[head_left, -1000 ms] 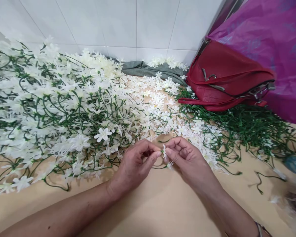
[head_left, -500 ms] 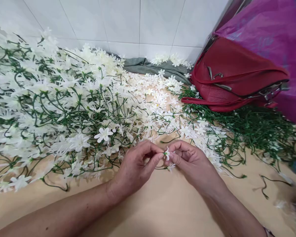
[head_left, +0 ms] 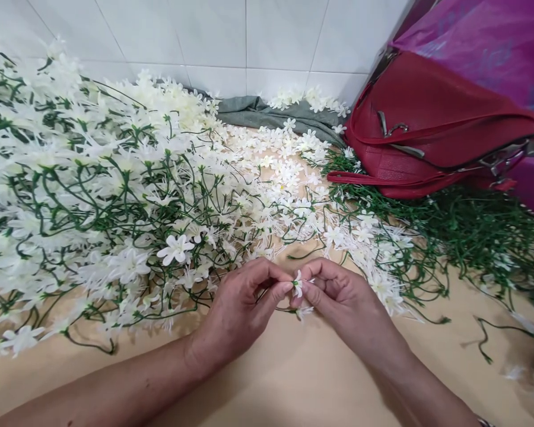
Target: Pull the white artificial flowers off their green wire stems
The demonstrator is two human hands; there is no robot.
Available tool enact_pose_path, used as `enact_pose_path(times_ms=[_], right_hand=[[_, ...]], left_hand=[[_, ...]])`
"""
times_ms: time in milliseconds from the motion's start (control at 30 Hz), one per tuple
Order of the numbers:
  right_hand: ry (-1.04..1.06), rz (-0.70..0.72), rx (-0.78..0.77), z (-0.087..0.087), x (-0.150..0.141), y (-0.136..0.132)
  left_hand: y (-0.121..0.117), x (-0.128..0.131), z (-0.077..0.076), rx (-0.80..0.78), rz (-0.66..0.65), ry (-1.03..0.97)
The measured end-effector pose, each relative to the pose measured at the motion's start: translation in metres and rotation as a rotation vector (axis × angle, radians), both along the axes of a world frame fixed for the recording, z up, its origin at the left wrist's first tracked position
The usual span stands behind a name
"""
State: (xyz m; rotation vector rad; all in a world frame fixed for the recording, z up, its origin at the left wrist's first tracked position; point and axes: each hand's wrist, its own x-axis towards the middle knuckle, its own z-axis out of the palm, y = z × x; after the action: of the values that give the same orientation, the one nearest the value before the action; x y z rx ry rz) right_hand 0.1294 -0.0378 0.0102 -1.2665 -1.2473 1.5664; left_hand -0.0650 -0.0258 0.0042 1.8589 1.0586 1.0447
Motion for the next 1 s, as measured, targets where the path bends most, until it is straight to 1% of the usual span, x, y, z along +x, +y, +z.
enact_pose_path(times_ms=[133, 300, 467, 567, 667, 767, 867, 933, 1000], right_hand=[[0.014, 0.015, -0.001, 0.003, -0.001, 0.001], [0.020, 0.000, 0.011, 0.005, -0.003, 0.002], [0.046, -0.024, 0.035, 0.001, -0.006, 0.002], [0.074, -0.054, 0.058, 0.000, -0.005, 0.001], [0.043, -0.127, 0.144, 0.002, 0.000, 0.001], [-0.043, -0.226, 0.279, 0.003, 0.008, 0.002], [-0.125, -0.257, 0.339, 0.003, 0.012, 0.003], [-0.175, -0.227, 0.372, 0.001, 0.011, 0.002], [-0.213, -0.149, 0.475, 0.000, 0.009, 0.002]], left_hand=[[0.000, 0.000, 0.000, -0.003, -0.013, 0.010], [0.000, 0.000, -0.002, -0.005, -0.025, 0.017], [0.000, 0.001, -0.003, 0.019, 0.009, -0.004], [-0.002, 0.002, -0.002, 0.102, 0.032, -0.022], [-0.009, 0.001, 0.001, 0.278, 0.014, 0.007], [-0.018, -0.001, 0.006, 0.468, -0.049, 0.109], [-0.028, -0.001, 0.010, 0.601, -0.220, 0.266], [-0.034, 0.001, 0.009, 0.610, -0.360, 0.380], [-0.038, 0.004, 0.004, 0.574, -0.456, 0.468]])
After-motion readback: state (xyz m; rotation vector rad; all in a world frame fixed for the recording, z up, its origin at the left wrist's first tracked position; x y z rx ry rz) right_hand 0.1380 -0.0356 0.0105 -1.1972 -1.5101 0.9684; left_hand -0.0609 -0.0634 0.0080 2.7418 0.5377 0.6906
